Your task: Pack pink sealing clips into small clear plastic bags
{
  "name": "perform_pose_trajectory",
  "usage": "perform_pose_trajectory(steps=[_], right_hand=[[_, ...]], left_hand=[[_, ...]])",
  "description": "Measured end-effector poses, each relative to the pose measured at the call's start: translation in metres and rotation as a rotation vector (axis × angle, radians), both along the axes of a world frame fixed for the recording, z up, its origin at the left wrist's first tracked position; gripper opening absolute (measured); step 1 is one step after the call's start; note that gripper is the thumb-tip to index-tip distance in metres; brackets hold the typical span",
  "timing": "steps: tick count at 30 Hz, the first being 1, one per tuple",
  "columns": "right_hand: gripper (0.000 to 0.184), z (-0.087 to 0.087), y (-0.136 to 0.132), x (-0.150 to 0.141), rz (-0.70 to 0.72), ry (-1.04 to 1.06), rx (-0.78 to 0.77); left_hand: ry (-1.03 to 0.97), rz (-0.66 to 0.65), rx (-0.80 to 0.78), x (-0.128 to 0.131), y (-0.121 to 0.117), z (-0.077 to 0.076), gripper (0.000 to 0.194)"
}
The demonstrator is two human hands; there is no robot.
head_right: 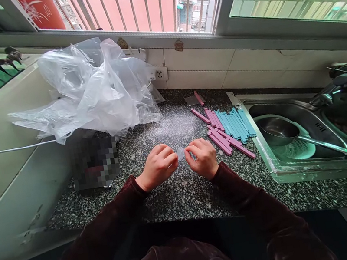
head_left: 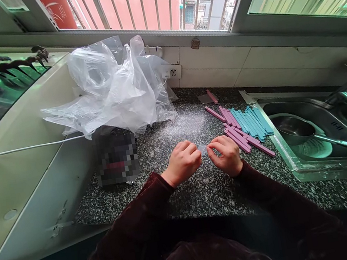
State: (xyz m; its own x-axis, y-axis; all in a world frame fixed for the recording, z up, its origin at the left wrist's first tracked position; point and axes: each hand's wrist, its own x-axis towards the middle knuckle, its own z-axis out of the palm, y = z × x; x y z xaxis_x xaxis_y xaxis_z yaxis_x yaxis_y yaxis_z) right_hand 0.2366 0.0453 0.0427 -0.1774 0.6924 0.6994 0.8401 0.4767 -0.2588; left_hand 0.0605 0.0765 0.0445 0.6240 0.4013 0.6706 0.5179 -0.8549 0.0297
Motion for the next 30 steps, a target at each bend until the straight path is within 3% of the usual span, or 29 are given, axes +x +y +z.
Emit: perform_pose_trajectory(steps=[3,7,9,17,19,25,30], right_hand=[[0.012,0.0022,0.0003,0.0002,0.039,0.101,-0.078],[0.023,0.0047,0.0017,0.0021,0.201,0.412,-0.399],[0.024,0.0048,0.0019,0.0029,0.24,0.465,-0.488],[0.014,0.0048,-0.0006,0.0016,0.134,0.207,-0.172],[0.018,0.0051,0.0,0.0019,0.15,0.24,-0.196],[0.023,0.0025,0.0017,0.0027,0.219,0.594,-0.538],[0.02,0.0033,0.0001,0.0016,0.178,0.558,-0.442]], left_hand=[[0.007,-0.017,-0.029,-0.0016,0.0,-0.0002,0.017],[-0.003,-0.03,-0.052,-0.0035,0.0009,0.0008,0.017],[-0.005,-0.032,-0.046,-0.0038,0.0016,0.001,0.018],[0.008,-0.047,-0.009,-0.0034,0.0023,0.0003,0.019],[0.017,-0.055,-0.012,-0.0034,0.002,0.0005,0.02],[-0.005,-0.071,-0.007,-0.0041,0.0025,0.0009,0.019],[-0.011,-0.069,-0.022,-0.0043,0.0026,0.0014,0.019]])
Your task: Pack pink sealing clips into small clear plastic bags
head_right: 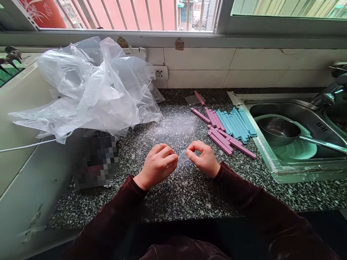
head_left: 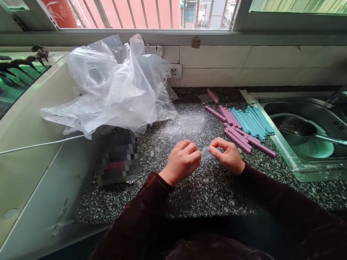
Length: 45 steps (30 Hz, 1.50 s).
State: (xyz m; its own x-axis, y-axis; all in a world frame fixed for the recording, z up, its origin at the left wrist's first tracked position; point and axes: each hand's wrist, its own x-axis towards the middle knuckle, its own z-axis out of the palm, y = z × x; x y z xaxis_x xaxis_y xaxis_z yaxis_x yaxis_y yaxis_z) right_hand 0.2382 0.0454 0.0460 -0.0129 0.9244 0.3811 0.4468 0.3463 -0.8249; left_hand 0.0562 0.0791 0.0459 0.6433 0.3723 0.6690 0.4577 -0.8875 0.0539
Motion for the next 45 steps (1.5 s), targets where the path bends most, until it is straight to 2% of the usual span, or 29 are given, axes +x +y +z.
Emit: perform_pose_trajectory(steps=[3,6,11,14,21,27,32,40,45], right_hand=[[0.022,0.0,-0.001,0.0,0.024,0.062,-0.04],[0.022,0.0,-0.001,0.001,0.041,0.112,-0.033],[0.012,0.0,-0.001,0.004,0.078,0.058,0.126],[0.015,0.001,-0.001,0.004,0.123,-0.013,0.148],[0.011,0.003,-0.004,0.001,0.085,-0.077,0.19],[0.011,0.001,-0.004,0.001,0.02,-0.022,0.213],[0.013,0.001,-0.001,0.005,-0.035,0.043,0.237],[0.01,-0.001,-0.003,0.003,0.111,-0.068,0.208],[0.014,-0.001,-0.003,0.002,0.098,-0.051,0.162]], left_hand=[[-0.027,-0.024,-0.014,0.001,-0.001,0.001,0.019],[-0.104,-0.055,-0.105,0.001,-0.001,0.004,0.018],[-0.18,-0.098,-0.274,-0.001,0.001,0.007,0.017],[-0.185,-0.13,-0.285,-0.003,0.002,0.008,0.017],[-0.185,-0.158,-0.375,-0.003,0.002,0.007,0.017],[-0.2,-0.196,-0.569,-0.005,0.002,0.011,0.016],[-0.315,-0.151,-0.779,-0.009,0.007,0.011,0.015],[-0.537,-0.115,-1.079,-0.01,0.012,0.01,0.017],[-0.6,-0.087,-1.218,-0.009,0.012,0.013,0.019]])
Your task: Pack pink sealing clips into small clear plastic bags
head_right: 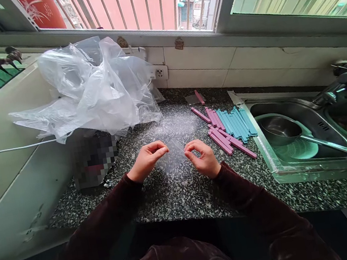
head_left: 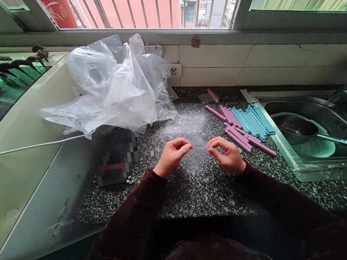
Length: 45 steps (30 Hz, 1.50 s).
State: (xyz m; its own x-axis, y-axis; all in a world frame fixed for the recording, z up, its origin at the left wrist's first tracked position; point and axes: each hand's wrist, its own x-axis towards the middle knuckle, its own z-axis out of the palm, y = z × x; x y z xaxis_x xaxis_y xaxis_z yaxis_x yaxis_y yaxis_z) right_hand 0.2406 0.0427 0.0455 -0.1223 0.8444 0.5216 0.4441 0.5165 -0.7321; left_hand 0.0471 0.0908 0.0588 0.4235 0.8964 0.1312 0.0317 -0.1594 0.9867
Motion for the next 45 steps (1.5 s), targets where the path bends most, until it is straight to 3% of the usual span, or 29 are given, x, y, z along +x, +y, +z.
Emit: perform_pose_trajectory(steps=[9,18,24,31,38,45], right_hand=[[0.015,0.002,0.003,0.004,0.148,-0.137,-0.039],[0.018,-0.002,0.004,0.002,0.015,-0.073,-0.288],[0.019,0.0,0.005,0.003,0.002,-0.087,-0.208],[0.017,-0.001,0.005,0.003,0.072,-0.202,-0.153],[0.02,-0.003,0.004,-0.003,0.053,-0.192,-0.112],[0.018,-0.004,0.002,-0.005,0.054,-0.215,-0.09]], left_hand=[[0.112,-0.107,-0.059,-0.004,0.003,0.001,0.025],[-0.002,-0.017,-0.075,0.001,0.002,-0.004,0.026],[0.027,0.034,-0.091,0.002,0.002,-0.006,0.025],[0.175,-0.114,-0.073,0.0,0.003,-0.004,0.022],[0.17,-0.062,0.056,0.006,0.0,-0.011,0.02],[0.233,-0.118,0.161,0.005,0.0,-0.014,0.015]])
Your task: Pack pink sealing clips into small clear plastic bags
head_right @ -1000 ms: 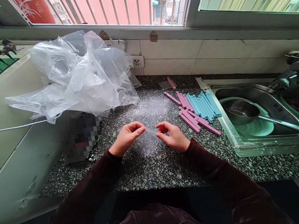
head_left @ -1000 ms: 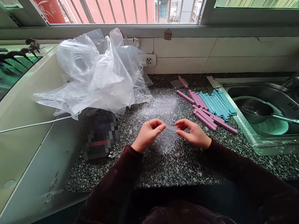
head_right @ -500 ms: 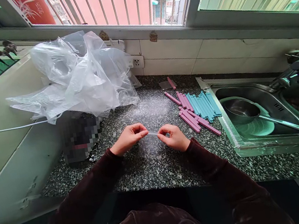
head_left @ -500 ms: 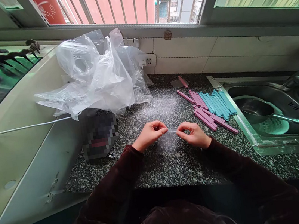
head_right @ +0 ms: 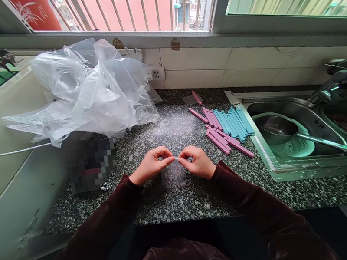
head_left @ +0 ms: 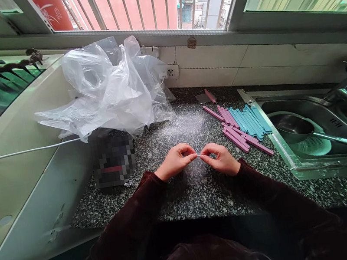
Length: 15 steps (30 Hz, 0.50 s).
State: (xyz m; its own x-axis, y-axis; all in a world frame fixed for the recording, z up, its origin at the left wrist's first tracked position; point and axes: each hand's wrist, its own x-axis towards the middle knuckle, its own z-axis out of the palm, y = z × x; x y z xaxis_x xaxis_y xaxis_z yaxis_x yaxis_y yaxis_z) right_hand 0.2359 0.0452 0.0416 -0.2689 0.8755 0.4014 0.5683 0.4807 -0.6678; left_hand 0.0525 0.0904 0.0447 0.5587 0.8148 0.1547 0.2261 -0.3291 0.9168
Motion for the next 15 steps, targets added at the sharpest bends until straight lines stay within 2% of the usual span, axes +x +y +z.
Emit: perform_pose_trajectory(steps=[4,10,15], right_hand=[[0.019,0.0,0.001,0.0,-0.041,0.007,0.02],[0.019,-0.002,0.004,0.005,-0.134,0.095,0.002],[0.019,0.004,0.015,0.016,-0.139,0.107,-0.101]], left_hand=[[0.001,0.033,0.012,0.0,0.0,0.001,0.018],[-0.083,0.025,-0.241,-0.001,0.003,0.001,0.027],[-0.058,0.049,-0.259,-0.003,0.008,-0.001,0.026]])
